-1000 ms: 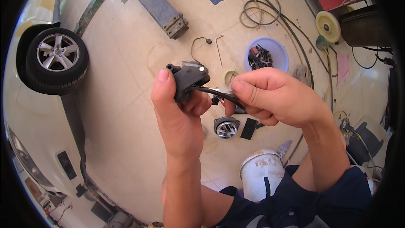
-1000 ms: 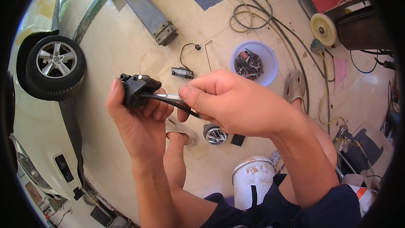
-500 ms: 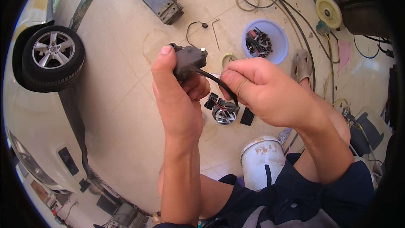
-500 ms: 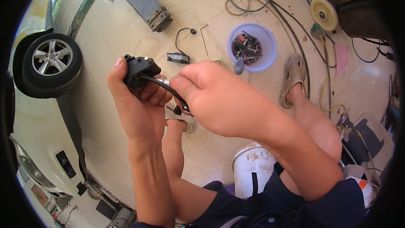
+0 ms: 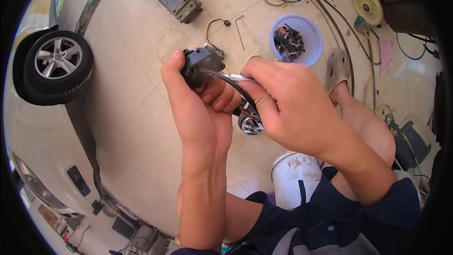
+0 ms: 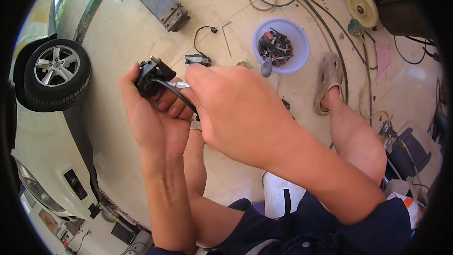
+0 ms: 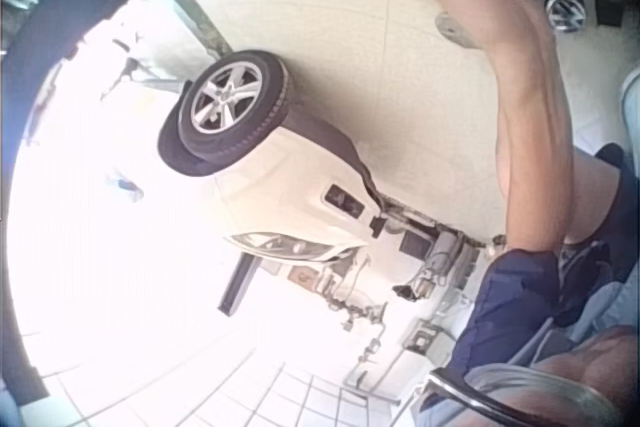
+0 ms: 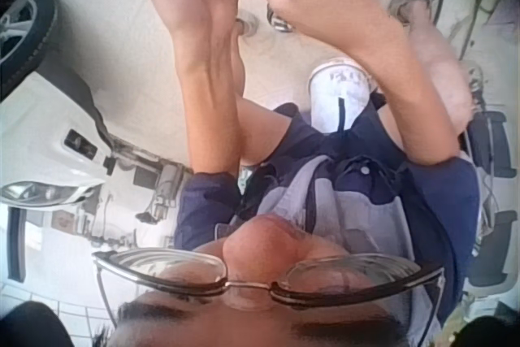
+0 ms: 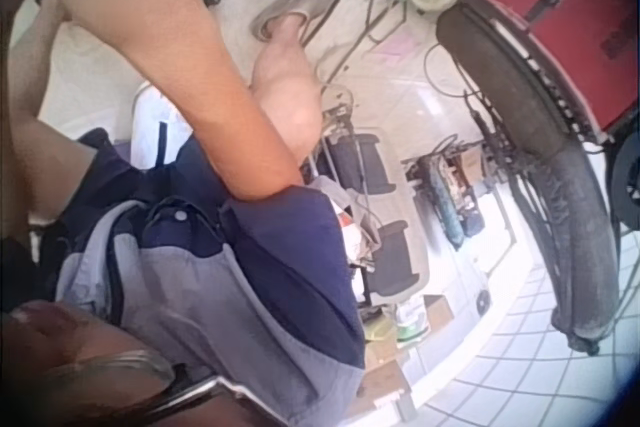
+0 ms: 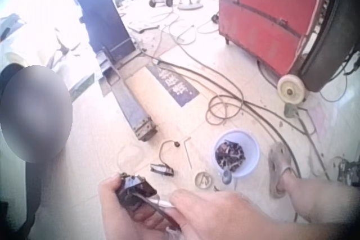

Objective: The person selects a screwdriver bit from a case, attaches it to a handle, and uses it to unscrew components from a small black plastic automotive part.

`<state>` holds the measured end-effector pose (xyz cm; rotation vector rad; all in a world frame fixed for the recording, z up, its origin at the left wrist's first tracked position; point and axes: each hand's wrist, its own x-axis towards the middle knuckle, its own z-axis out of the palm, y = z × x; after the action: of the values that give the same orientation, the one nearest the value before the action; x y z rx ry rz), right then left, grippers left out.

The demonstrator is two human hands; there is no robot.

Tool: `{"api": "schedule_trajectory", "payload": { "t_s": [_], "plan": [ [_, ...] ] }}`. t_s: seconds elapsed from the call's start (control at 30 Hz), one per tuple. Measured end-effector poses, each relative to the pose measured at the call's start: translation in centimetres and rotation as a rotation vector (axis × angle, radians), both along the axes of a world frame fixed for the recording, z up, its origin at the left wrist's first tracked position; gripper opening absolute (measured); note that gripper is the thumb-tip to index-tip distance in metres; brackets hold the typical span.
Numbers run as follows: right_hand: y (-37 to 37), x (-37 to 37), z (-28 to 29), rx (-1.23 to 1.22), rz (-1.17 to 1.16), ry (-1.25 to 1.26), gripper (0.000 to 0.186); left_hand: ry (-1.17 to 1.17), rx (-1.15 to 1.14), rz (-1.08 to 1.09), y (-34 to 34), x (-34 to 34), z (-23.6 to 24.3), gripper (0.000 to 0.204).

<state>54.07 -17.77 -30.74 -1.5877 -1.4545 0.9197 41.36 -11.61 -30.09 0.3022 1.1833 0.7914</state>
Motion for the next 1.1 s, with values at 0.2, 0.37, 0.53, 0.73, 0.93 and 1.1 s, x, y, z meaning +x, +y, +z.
{"api": "schedule_trajectory", "payload": {
  "t_s": [0.2,0.37,0.53,0.73,0.93,1.1],
  "plan": [
    [0.9,-0.1,0.0,0.076,-0.063,0.049,0.005,-0.068,-0.125,0.091,0.4,0.9,0.1,0.051],
    [1.8,1.3,1.3,-0.1,-0.124,0.21,0.006,-0.137,-0.141,-0.007,0.5,0.4,-0.3,0.053],
    [1.7,1.2,1.2,-0.125,-0.216,0.498,0.007,-0.129,-0.056,-0.017,0.1,0.8,-0.4,0.048],
    [1.8,1.0,0.7,-0.102,-0.212,0.387,0.01,-0.12,-0.006,0.029,-0.1,1.3,-0.1,0.047],
    [2.1,1.1,1.0,-0.098,-0.214,0.308,0.014,-0.027,0.072,0.03,-0.1,1.5,0.0,0.045],
    [2.1,2.2,1.2,-0.19,-0.197,0.345,0.014,0.037,0.153,-0.008,-0.6,1.9,0.0,0.044]
  ]
}}
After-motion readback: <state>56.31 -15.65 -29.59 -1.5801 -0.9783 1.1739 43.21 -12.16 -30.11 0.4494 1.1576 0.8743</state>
